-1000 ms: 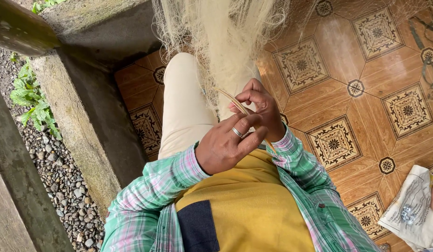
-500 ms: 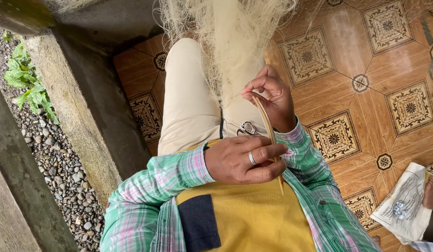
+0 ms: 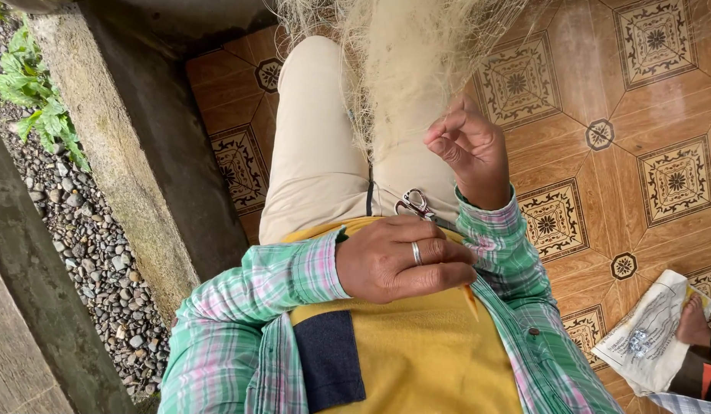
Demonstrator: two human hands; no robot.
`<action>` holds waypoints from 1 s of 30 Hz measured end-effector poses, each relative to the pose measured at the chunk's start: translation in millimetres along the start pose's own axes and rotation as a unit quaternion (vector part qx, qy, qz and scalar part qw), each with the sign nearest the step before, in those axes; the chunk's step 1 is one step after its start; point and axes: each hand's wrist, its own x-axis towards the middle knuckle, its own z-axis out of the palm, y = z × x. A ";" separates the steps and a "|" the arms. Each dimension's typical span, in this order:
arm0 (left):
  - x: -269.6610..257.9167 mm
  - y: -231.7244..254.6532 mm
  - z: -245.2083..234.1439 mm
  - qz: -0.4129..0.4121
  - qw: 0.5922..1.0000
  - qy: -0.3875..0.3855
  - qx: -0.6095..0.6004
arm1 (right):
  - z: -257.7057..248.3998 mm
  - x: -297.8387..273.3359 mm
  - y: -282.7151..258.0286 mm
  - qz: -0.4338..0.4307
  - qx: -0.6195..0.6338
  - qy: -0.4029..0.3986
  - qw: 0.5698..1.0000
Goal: Repairing a fine-mesh fishing net using a shuttle and scissors
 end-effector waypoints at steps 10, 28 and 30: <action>1.0 11.8 -0.7 0.068 0.997 0.035 -0.026 | -11.1 -9.6 35.8 -0.014 0.071 0.015 0.997; 0.6 -26.4 -42.5 -0.209 0.923 -0.026 0.322 | -3.8 -6.0 -13.6 -0.030 -0.055 0.034 0.997; 2.6 -27.9 -45.0 -0.206 0.900 -0.049 0.380 | -3.5 -5.3 -17.2 -0.034 -0.072 0.030 0.996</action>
